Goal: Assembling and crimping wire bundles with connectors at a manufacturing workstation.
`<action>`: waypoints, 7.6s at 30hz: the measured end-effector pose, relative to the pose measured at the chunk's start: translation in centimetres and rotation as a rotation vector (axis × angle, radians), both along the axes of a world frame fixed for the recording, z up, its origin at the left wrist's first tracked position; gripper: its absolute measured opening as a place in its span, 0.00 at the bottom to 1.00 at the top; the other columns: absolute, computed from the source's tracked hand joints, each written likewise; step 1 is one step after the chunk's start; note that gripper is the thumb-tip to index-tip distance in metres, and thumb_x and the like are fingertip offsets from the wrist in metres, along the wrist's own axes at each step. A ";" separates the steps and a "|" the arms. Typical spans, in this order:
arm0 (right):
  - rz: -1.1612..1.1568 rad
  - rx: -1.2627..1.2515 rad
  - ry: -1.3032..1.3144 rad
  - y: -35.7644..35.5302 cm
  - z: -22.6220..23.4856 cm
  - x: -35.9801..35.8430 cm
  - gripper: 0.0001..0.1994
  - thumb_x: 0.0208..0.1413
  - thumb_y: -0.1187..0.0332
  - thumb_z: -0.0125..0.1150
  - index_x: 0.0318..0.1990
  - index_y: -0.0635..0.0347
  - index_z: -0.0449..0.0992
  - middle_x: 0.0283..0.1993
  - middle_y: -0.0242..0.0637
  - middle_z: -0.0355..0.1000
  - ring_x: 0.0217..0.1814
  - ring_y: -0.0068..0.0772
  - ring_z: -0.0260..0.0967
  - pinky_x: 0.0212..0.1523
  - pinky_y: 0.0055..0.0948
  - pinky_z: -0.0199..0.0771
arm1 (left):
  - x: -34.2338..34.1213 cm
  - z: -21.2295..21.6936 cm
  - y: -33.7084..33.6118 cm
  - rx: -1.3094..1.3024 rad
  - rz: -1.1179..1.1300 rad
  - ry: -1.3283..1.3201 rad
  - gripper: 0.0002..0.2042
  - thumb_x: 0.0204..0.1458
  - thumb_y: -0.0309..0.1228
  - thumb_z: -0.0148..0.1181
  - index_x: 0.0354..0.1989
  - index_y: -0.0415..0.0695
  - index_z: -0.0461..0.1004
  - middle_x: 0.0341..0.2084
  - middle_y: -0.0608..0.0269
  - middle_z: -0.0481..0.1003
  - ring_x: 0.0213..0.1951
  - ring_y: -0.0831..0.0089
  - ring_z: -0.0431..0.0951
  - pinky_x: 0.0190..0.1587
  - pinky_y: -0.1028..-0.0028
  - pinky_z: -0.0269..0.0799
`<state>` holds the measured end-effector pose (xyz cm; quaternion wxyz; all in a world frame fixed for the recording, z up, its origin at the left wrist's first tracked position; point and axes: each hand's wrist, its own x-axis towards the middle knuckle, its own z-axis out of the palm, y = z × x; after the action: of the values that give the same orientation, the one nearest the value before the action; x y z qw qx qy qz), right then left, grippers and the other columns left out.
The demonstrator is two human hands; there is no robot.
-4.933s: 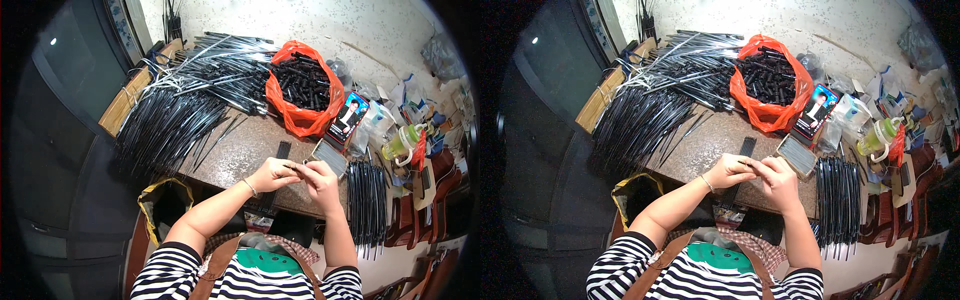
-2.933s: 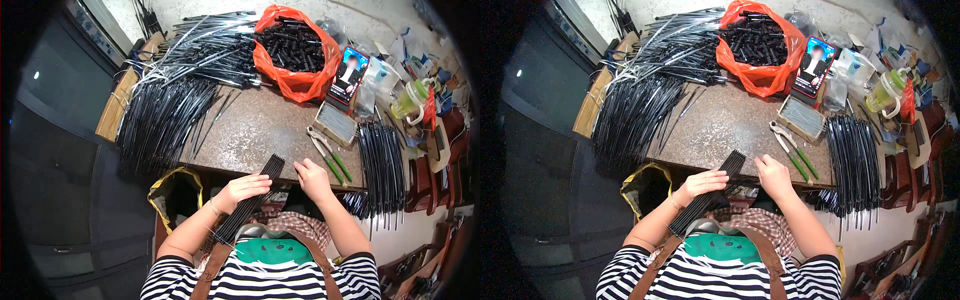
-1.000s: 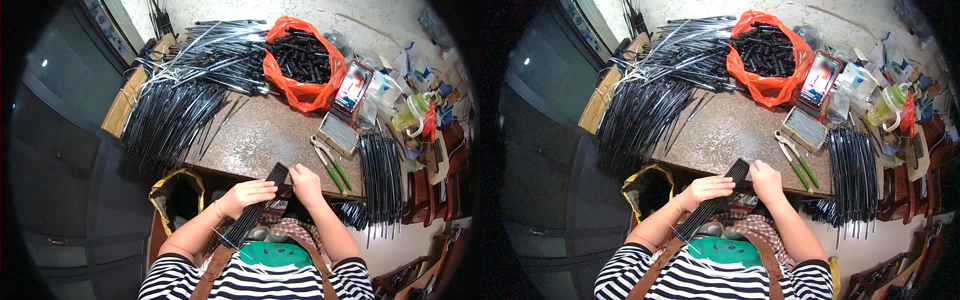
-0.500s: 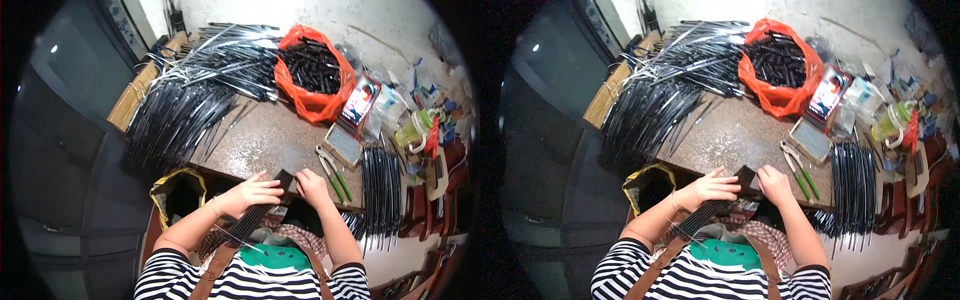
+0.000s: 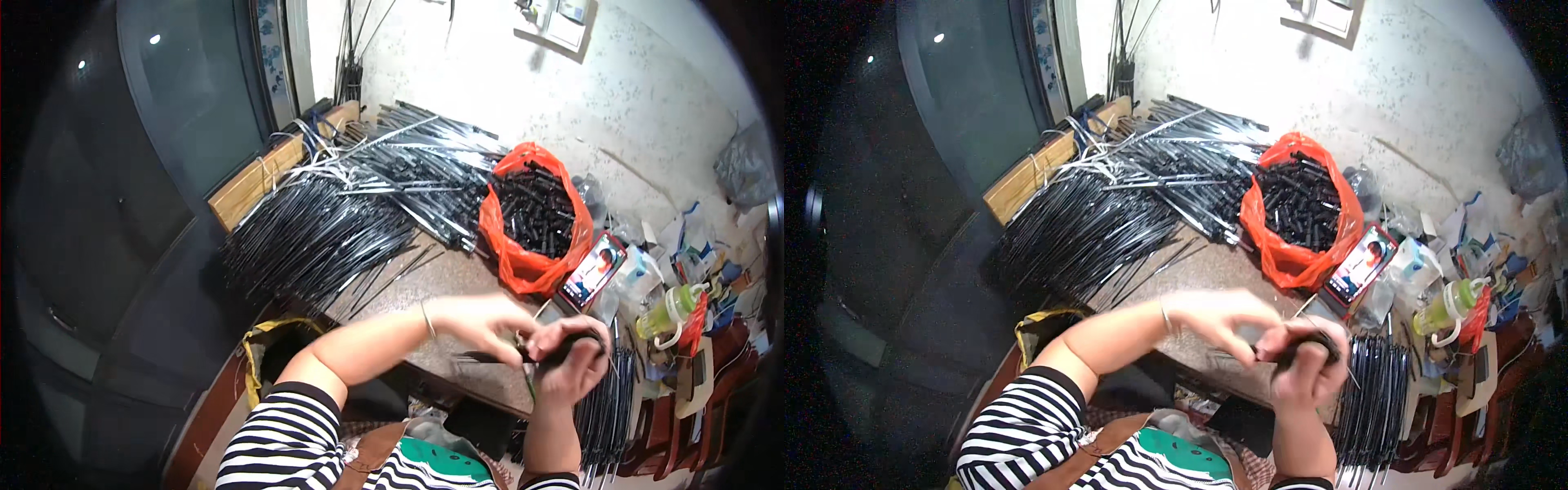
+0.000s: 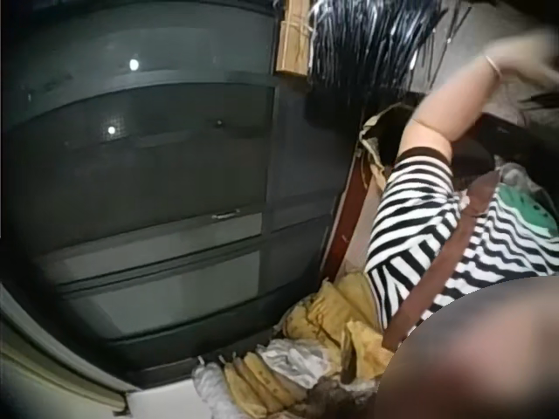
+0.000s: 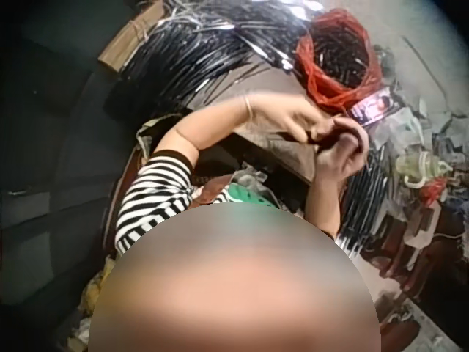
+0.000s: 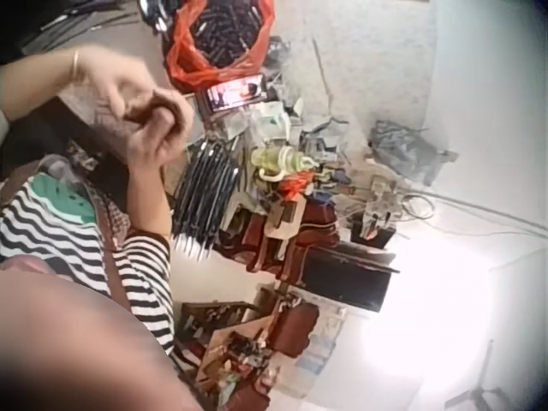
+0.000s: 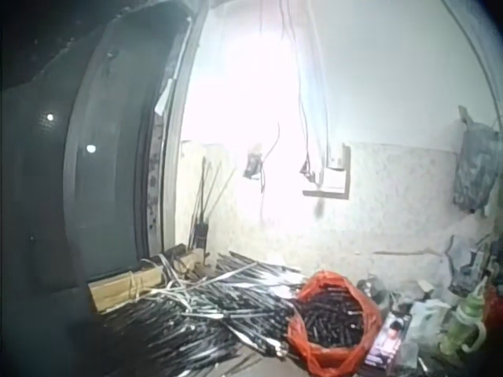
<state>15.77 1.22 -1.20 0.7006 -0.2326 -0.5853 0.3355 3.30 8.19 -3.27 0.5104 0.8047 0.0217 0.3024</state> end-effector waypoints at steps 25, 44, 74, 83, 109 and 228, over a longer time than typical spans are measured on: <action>-0.088 0.099 0.172 1.9 0.7 0.3 0.11 0.49 0.67 0.40 0.36 0.67 0.61 0.22 0.38 0.63 0.17 0.24 0.61 0.17 0.19 0.63 | -4.5 0.0 -0.5 -0.987 0.178 -0.575 0.06 0.39 0.21 0.46 0.27 0.43 0.62 0.24 0.54 0.69 0.30 0.66 0.70 0.33 0.73 0.67; 0.064 0.042 0.132 0.4 -1.0 -0.5 0.18 0.49 0.66 0.40 0.44 0.72 0.55 0.22 0.38 0.62 0.16 0.20 0.58 0.17 0.16 0.63 | -2.0 4.1 -1.0 -0.089 0.481 -0.659 0.12 0.47 0.28 0.42 0.41 0.41 0.57 0.18 0.65 0.63 0.15 0.86 0.55 0.14 0.90 0.50; -0.094 0.017 -0.059 -3.4 0.9 -3.7 0.08 0.45 0.75 0.43 0.31 0.72 0.65 0.44 0.53 0.58 0.44 0.32 0.59 0.42 0.23 0.56 | 0.5 1.7 -9.3 -0.393 0.513 -0.978 0.13 0.35 0.15 0.52 0.32 0.37 0.63 0.28 0.64 0.62 0.30 0.80 0.64 0.32 0.82 0.61; -0.139 0.096 -0.083 -2.9 1.3 -3.6 0.12 0.49 0.69 0.40 0.36 0.71 0.63 0.47 0.50 0.55 0.43 0.25 0.57 0.41 0.20 0.55 | 0.7 2.7 -8.6 -0.162 0.556 -0.938 0.15 0.36 0.16 0.51 0.35 0.34 0.60 0.32 0.58 0.61 0.34 0.76 0.63 0.39 0.81 0.58; -0.501 0.373 -0.172 -0.3 2.3 -3.9 0.16 0.49 0.68 0.37 0.43 0.71 0.58 0.33 0.41 0.60 0.29 0.24 0.55 0.30 0.20 0.56 | 0.9 4.0 -4.9 -0.398 0.169 -0.781 0.14 0.44 0.30 0.47 0.37 0.33 0.63 0.30 0.64 0.63 0.34 0.79 0.62 0.38 0.82 0.57; -0.521 0.318 -1.025 -4.9 -1.4 2.4 0.23 0.25 0.82 0.50 0.38 0.65 0.60 0.26 0.40 0.61 0.21 0.28 0.59 0.22 0.21 0.61 | -6.2 2.0 -8.8 -0.049 0.873 -0.168 0.08 0.32 0.18 0.53 0.21 0.40 0.60 0.17 0.70 0.62 0.21 0.86 0.61 0.25 0.87 0.58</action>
<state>18.17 -3.72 -2.63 0.4141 -0.3931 -0.8156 -0.0940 -2.88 -0.58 -1.23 0.3537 0.6805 0.3249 0.5533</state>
